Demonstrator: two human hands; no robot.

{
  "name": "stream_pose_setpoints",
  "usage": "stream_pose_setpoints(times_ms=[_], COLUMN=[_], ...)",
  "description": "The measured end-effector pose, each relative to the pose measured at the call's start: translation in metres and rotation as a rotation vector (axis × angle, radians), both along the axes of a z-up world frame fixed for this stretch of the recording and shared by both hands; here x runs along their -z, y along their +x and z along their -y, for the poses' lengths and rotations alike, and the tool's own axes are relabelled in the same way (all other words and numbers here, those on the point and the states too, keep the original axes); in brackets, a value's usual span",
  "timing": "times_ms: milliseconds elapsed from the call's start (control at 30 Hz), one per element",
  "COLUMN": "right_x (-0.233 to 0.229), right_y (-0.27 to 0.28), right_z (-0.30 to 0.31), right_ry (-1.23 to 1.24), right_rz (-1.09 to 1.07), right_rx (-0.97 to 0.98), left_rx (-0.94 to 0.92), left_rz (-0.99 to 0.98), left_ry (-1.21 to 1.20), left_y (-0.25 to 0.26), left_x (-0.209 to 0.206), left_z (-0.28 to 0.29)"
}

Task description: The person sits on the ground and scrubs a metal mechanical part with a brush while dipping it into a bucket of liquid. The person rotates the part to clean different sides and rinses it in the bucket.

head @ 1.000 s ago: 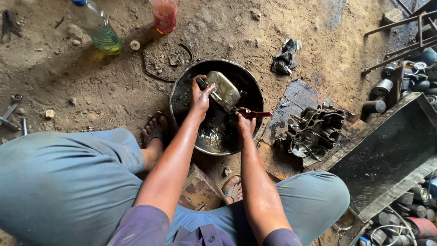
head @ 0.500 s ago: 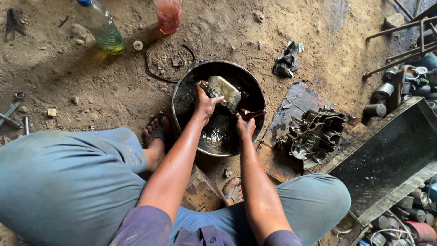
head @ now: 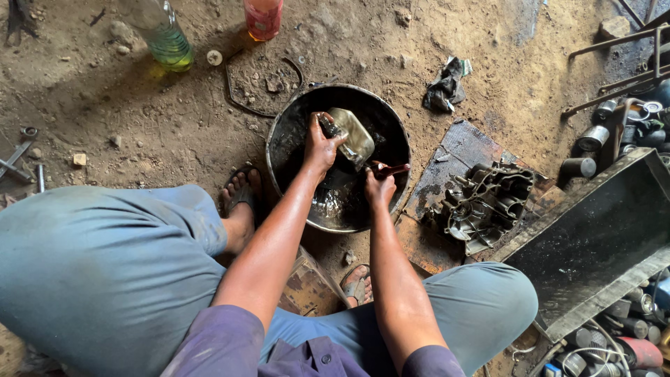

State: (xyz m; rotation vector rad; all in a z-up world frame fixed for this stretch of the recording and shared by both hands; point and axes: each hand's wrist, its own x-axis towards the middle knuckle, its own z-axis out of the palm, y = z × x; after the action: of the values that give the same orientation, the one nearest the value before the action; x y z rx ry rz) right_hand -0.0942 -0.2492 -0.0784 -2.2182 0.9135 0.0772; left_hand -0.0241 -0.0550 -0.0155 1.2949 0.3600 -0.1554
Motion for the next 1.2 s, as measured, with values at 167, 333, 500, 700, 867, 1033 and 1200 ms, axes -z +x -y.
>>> stream_pose_setpoints(times_ms=[167,333,500,700,867,1033,1200], right_x=[0.012,0.016,-0.046,-0.147,-0.185,-0.203,-0.205], right_y=[-0.007,-0.01,0.021,0.062,0.057,0.056,0.056], right_z=[-0.009,-0.024,0.014,0.009,-0.043,-0.05,-0.075], right_ry=[-0.261,-0.142,0.304,0.455,0.23,0.347,0.144], right_rz=[0.13,-0.009,0.152,0.522,0.424,0.502,0.333], right_rx=[-0.138,-0.429,-0.209,-0.287,-0.602,-0.713,-0.774], left_rx=[-0.001,-0.091,-0.025,0.05,-0.044,-0.001,-0.109], left_rz=[0.079,0.061,0.094,0.309,0.156,0.011,0.082], left_ry=[-0.027,-0.131,0.077,-0.401,-0.147,-0.326,-0.305], left_y=[-0.003,0.006,0.008,0.004,0.014,0.006,0.015], left_x=[-0.005,0.008,-0.001,0.033,0.057,0.045,0.067], left_z=[-0.008,-0.004,0.001,0.007,0.026,0.022,0.03])
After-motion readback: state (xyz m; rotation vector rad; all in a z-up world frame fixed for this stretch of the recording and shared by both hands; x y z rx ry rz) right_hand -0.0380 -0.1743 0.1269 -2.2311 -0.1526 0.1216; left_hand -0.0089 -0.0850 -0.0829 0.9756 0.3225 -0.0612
